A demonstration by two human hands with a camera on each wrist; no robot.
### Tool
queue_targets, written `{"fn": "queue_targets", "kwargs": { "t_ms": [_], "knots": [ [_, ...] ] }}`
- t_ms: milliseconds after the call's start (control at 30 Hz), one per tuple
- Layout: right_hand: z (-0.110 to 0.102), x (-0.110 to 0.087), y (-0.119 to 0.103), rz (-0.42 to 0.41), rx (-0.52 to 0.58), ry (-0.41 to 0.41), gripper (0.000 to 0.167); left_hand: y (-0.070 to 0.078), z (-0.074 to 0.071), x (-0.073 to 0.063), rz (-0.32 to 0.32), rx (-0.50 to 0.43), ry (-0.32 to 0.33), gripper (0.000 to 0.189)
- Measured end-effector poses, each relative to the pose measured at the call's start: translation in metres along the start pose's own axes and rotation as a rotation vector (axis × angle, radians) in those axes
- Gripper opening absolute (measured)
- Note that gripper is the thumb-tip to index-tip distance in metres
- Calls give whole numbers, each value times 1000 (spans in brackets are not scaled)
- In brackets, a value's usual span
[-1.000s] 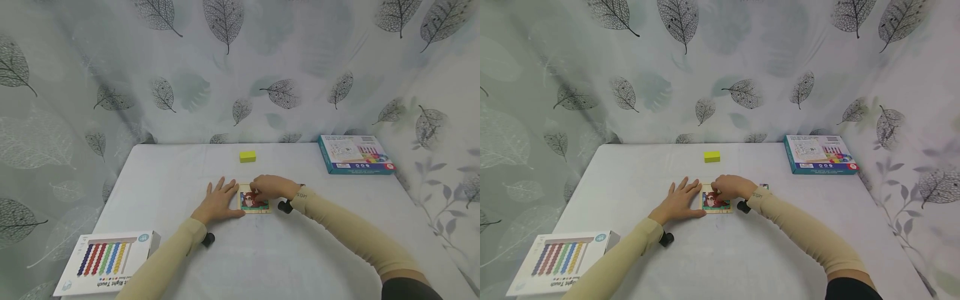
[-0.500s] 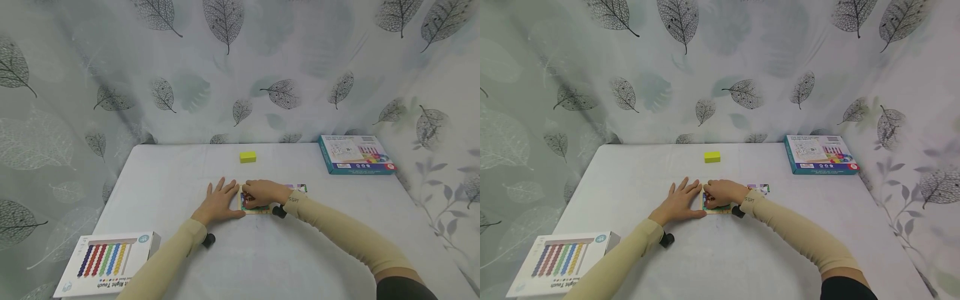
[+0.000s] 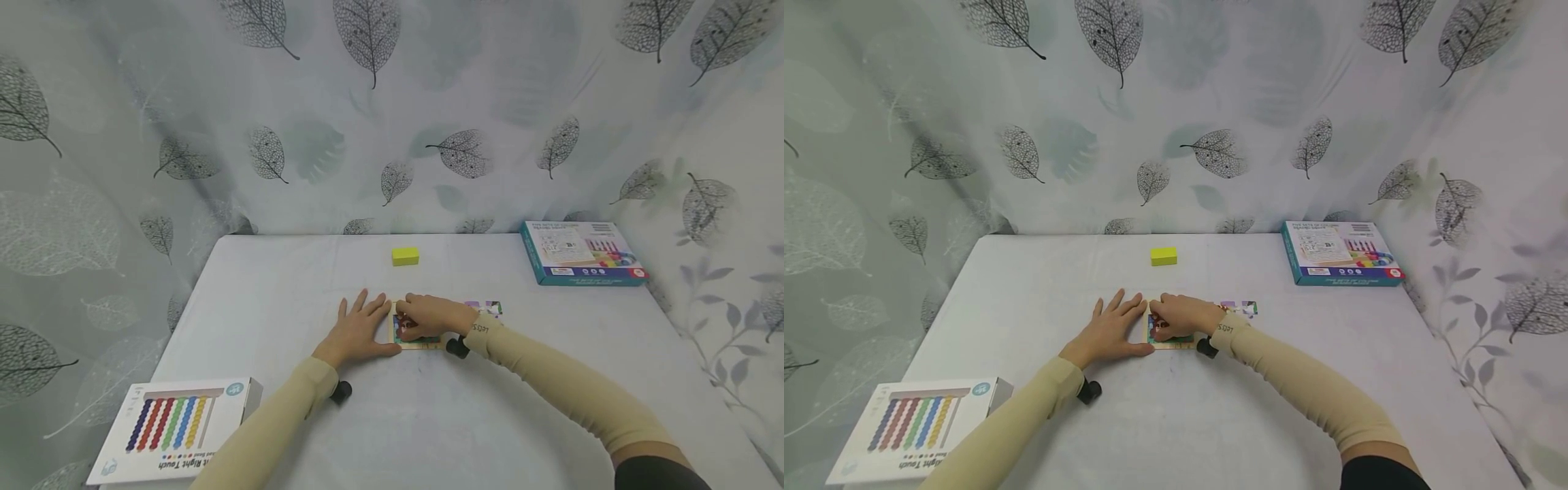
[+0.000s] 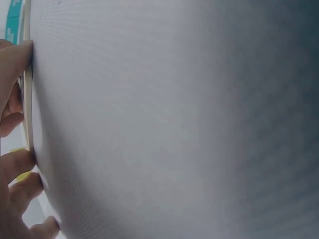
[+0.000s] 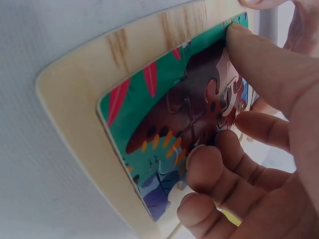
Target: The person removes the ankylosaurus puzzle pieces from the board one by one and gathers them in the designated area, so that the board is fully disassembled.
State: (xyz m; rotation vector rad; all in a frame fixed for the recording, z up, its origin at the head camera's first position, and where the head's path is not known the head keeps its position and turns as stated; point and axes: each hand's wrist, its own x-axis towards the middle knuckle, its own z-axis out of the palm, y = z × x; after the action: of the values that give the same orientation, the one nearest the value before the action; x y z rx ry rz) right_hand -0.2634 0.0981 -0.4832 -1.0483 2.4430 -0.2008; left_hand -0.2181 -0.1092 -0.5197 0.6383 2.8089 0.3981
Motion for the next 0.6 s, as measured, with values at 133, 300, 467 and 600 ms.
{"fn": "queue_targets", "kwargs": {
  "t_ms": [133,300,467,600],
  "knots": [
    [-1,0,-1,4,1,-4,36,0,1,0,-3,0,-2,97],
    [-1,0,-1,6,-2,-2,36,0,0,-1,-3,1,0,97],
    [0,1,-1,0,-27,0,39,1,-1,-1,1,-8,3,96],
    [2,2,0,4,-34,-2,40,1,-2,-2,3,-7,3,96]
  ]
}}
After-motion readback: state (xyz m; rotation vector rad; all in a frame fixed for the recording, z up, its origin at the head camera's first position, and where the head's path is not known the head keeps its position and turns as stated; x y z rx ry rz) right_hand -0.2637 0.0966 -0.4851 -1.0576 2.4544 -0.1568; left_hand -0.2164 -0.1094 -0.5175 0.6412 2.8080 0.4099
